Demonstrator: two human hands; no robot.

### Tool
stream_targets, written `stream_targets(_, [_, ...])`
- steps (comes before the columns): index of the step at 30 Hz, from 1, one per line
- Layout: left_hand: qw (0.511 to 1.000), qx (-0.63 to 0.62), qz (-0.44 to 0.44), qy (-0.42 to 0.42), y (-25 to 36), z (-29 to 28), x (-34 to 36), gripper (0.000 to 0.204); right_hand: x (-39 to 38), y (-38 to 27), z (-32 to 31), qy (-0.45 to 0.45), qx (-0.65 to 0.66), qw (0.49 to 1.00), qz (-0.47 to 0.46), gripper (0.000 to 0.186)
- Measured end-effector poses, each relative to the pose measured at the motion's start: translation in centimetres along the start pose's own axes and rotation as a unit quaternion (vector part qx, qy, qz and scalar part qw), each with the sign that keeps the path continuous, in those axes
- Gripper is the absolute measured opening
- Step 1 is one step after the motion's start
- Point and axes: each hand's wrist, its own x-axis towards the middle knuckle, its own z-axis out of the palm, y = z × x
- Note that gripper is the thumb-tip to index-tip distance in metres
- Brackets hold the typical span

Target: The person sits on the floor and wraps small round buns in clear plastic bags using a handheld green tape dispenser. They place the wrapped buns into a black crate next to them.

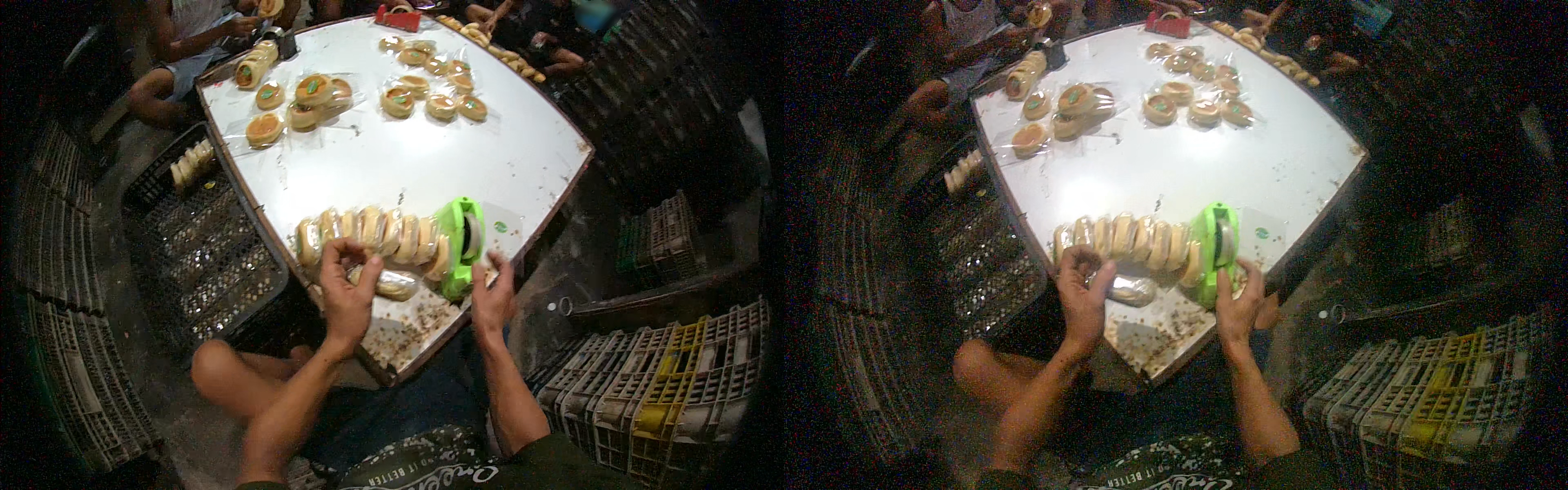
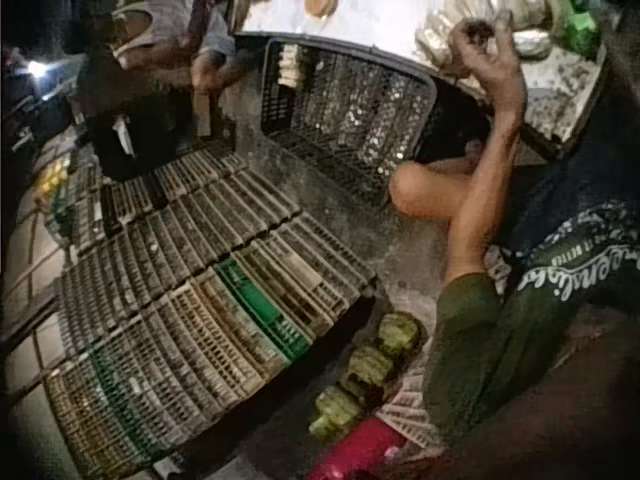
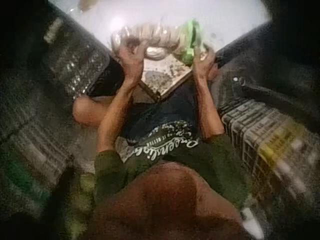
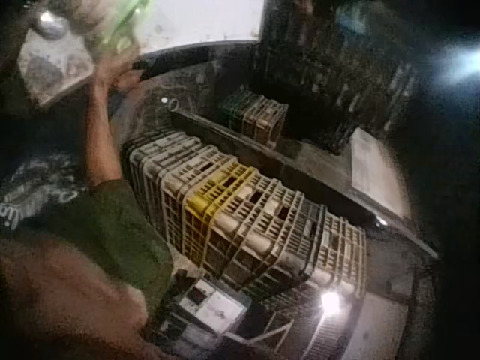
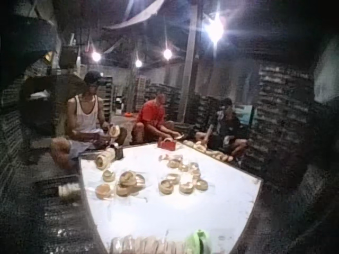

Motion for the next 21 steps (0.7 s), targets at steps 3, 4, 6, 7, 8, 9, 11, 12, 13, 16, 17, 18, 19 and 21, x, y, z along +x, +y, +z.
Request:
stream_targets(3, [1.0,-0.003,-0.009,-0.02,-1.0,0.6,-0.3,0.021,1.2,7.4,0.7,-0.051,-0.074,0.989,0.116,0.028])
stream_targets(4, [1.0,0.005,-0.009,-0.02,-0.9,0.5,-0.3,0.021,1.7,7.9,0.8,-0.06,-0.062,0.989,0.121,0.029])
stream_targets(6, [1.0,0.015,0.0,-0.021,-0.5,0.9,-0.4,0.02,3.5,8.0,0.8,-0.074,-0.036,0.988,0.133,0.033])
stream_targets(7, [1.0,0.012,-0.005,-0.021,-0.6,0.6,-0.4,0.021,2.7,7.1,0.6,-0.059,-0.044,0.992,0.101,0.033])
stream_targets(8, [1.0,0.01,-0.009,-0.016,-0.6,0.1,-0.4,0.021,1.1,5.1,-0.1,-0.046,-0.051,0.995,0.069,0.033])
stream_targets(9, [1.0,0.002,-0.013,-0.016,-0.5,-0.1,-0.3,0.021,-0.4,4.1,-1.0,-0.028,-0.062,0.997,0.035,0.033])
stream_targets(11, [1.0,0.008,-0.01,-0.016,-0.8,0.3,-0.1,0.021,-2.6,6.6,-1.6,-0.059,0.035,0.991,0.113,0.034])
stream_targets(12, [1.0,0.012,-0.01,-0.016,-1.1,0.5,-0.1,0.021,-3.2,7.4,-0.8,-0.093,0.106,0.967,0.211,0.035])
stream_targets(13, [1.0,0.017,-0.017,-0.015,-1.4,0.8,-0.4,0.021,-4.2,7.5,-0.2,-0.126,0.173,0.926,0.31,0.035])
stream_targets(16, [0.999,0.051,-0.001,0.003,-2.2,0.3,-0.3,0.021,-5.7,-2.3,1.5,-0.218,0.209,0.923,0.237,0.026])
stream_targets(17, [0.998,0.054,0.0,0.013,-2.3,0.2,-0.3,0.021,-5.8,-6.2,1.5,-0.202,0.26,0.925,0.188,0.023])
stream_targets(18, [0.998,0.057,0.004,0.022,-2.2,0.3,-0.4,0.021,-5.7,-7.6,2.5,-0.187,0.247,0.943,0.118,0.021])
stream_targets(19, [0.998,0.056,0.004,0.027,-2.2,0.5,-0.8,0.021,-5.7,-8.6,3.1,-0.168,0.228,0.958,0.049,0.019])
stream_targets(21, [0.995,0.089,0.027,0.019,-1.8,0.3,-1.2,0.021,-5.9,-8.9,4.1,-0.151,0.246,0.957,0.018,0.02])
